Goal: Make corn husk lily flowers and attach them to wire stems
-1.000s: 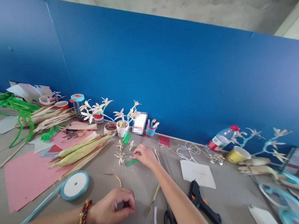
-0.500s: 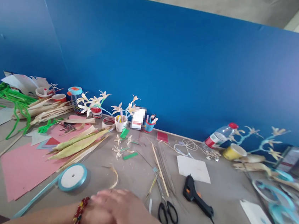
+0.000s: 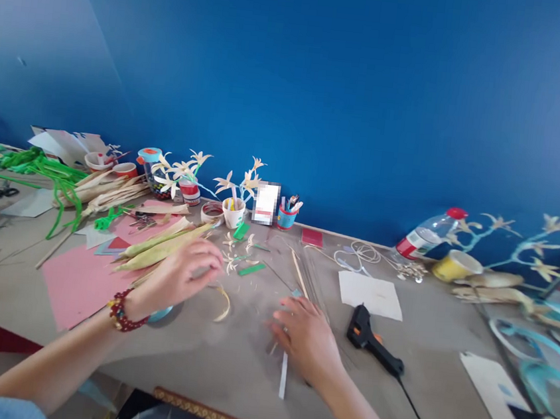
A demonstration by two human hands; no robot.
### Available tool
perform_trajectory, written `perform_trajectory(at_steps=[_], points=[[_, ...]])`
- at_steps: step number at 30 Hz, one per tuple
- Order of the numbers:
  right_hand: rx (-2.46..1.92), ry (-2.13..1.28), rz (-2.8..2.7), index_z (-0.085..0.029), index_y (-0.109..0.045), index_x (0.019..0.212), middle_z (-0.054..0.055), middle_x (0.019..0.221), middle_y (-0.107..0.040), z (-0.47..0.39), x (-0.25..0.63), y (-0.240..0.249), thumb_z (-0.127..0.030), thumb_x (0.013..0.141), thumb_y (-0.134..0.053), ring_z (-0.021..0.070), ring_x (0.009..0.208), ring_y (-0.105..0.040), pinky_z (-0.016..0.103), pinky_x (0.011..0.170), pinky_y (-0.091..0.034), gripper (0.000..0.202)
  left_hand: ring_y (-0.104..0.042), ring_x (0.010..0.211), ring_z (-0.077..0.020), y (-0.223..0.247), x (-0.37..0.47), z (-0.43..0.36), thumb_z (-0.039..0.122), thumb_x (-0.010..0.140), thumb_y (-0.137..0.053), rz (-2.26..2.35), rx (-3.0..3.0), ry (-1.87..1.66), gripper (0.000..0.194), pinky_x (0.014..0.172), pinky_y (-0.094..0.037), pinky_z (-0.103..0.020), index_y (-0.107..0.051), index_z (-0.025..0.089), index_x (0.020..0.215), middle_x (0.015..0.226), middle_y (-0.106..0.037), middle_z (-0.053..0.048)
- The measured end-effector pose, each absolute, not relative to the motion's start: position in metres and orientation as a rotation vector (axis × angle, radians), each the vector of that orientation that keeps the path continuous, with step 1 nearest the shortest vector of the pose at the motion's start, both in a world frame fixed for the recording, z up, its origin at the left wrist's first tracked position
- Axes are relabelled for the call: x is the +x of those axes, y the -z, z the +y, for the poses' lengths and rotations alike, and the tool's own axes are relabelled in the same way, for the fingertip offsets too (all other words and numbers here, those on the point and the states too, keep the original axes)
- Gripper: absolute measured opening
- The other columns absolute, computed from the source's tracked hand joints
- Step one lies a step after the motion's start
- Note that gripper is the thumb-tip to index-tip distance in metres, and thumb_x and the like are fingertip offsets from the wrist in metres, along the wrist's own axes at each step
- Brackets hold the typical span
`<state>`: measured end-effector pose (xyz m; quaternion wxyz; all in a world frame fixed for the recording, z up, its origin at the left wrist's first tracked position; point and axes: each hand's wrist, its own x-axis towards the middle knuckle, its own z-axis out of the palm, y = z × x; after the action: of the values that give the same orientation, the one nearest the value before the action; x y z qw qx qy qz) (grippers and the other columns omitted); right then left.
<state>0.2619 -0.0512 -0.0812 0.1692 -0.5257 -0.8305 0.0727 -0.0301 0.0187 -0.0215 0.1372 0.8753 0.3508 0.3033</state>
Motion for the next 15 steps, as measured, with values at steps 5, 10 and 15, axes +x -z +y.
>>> perform_trajectory(at_steps=[5, 10, 15], points=[[-1.409, -0.306, -2.301, -0.025, -0.071, 0.101, 0.011, 0.112, -0.069, -0.054, 0.244, 0.089, -0.029, 0.090, -0.055, 0.0297, 0.104, -0.062, 0.045, 0.090, -0.049, 0.020, -0.060, 0.082, -0.0232, 0.071, -0.011, 0.000, 0.040, 0.083, -0.062, 1.205, 2.623, -0.260, 0.023, 0.070, -0.044, -0.031, -0.064, 0.017, 0.080, 0.086, -0.065, -0.009], [-1.332, -0.394, -2.199, -0.028, -0.071, 0.099, 0.009, 0.109, -0.070, -0.059, 0.252, 0.091, -0.028, 0.091, -0.053, 0.0280, 0.099, -0.064, 0.043, 0.087, -0.050, 0.020, -0.056, 0.067, -0.0145, 0.080, -0.020, -0.006, 0.016, 0.083, -0.053, 1.186, 2.305, -0.335, 0.010, 0.062, -0.038, -0.025, -0.060, 0.019, 0.078, 0.075, -0.064, -0.001], [-1.240, -0.727, -1.979, -0.028, -0.071, 0.095, 0.008, 0.101, -0.071, -0.065, 0.240, 0.084, -0.036, 0.091, -0.055, 0.0267, 0.096, -0.065, 0.038, 0.083, -0.050, 0.018, -0.053, 0.066, -0.0118, 0.052, -0.027, -0.023, 0.028, 0.087, -0.055, 1.084, 1.930, -0.664, 0.016, 0.061, -0.039, -0.021, -0.057, 0.018, 0.075, 0.070, -0.058, 0.002]])
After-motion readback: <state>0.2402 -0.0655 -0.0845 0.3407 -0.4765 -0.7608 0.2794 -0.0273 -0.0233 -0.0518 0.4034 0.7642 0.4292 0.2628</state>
